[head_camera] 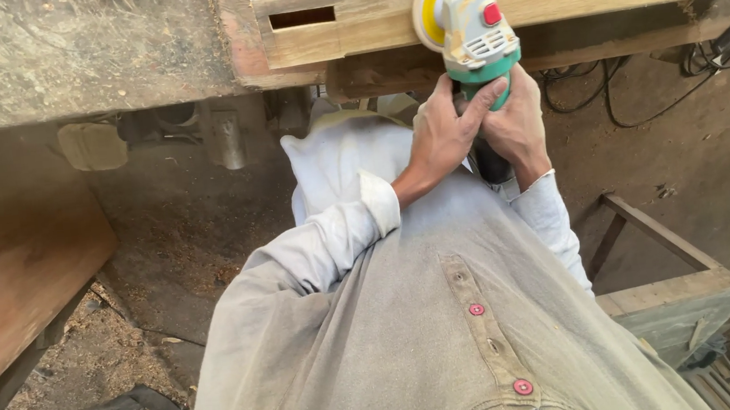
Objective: The person uses a handheld orbital sander to smooth the surface of a wooden plank resting on a workbench. They move the sander back and forth along the length of the wood, occasionally pausing to reposition the plank with their left hand.
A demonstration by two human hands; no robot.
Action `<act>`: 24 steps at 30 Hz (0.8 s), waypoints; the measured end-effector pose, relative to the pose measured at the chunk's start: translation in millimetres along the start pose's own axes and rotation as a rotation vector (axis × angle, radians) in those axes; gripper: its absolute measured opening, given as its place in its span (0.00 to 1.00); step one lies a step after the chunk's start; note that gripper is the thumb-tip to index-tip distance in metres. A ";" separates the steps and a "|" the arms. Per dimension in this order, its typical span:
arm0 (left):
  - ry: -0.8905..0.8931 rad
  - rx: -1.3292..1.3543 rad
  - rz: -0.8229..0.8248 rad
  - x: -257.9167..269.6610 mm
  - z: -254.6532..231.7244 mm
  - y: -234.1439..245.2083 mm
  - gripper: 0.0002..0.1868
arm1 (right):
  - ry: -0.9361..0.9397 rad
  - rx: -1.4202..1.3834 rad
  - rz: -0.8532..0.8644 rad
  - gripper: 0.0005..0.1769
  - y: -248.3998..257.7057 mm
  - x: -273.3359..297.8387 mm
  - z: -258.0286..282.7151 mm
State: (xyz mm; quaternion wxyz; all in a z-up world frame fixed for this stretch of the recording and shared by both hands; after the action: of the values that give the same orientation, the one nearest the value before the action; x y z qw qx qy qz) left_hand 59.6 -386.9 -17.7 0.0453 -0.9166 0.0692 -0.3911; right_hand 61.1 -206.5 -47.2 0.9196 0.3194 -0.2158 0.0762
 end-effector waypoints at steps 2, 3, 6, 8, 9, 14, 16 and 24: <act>-0.012 -0.022 0.012 -5.1 -4.6 -7.0 0.46 | 0.010 -0.032 -0.009 0.20 5.8 -2.6 -11.6; -0.017 -0.036 0.049 -6.6 -7.1 -11.6 0.47 | 0.007 -0.044 -0.037 0.20 9.7 -1.5 -12.9; -0.036 -0.061 0.094 -14.4 -10.1 -21.9 0.48 | -0.012 -0.048 -0.085 0.21 17.2 0.6 -11.1; -0.052 -0.072 0.095 -15.1 -11.9 -19.8 0.48 | -0.024 -0.042 -0.102 0.20 15.9 0.2 -10.5; -0.054 -0.070 0.092 -13.7 -13.5 -14.9 0.48 | -0.021 -0.050 -0.104 0.20 12.8 -1.8 -11.6; -0.002 -0.040 0.063 -0.2 -17.6 25.3 0.50 | 0.018 -0.060 -0.060 0.23 -18.1 -9.2 7.0; 0.010 -0.011 0.023 2.7 -8.6 41.8 0.49 | 0.026 -0.032 -0.009 0.23 -32.6 -10.5 21.4; 0.030 0.029 -0.117 26.2 10.3 110.5 0.48 | 0.050 0.038 0.086 0.16 -91.7 -1.1 128.5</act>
State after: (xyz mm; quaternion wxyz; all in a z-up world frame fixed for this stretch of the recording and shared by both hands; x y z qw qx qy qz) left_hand 74.9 -499.9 -21.3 0.0344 -0.9125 0.0103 -0.4075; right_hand 40.9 -358.1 -8.2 0.9143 0.3252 -0.2046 0.1279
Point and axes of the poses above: each hand's wrist, its own x-axis away from the middle knuckle, its own y-axis out of the back of the hand, z = x × y, the point moved 1 cm from there along -x, towards the middle knuckle, and after that the axes turned 4 degrees about -y, right-handed, at the moved point
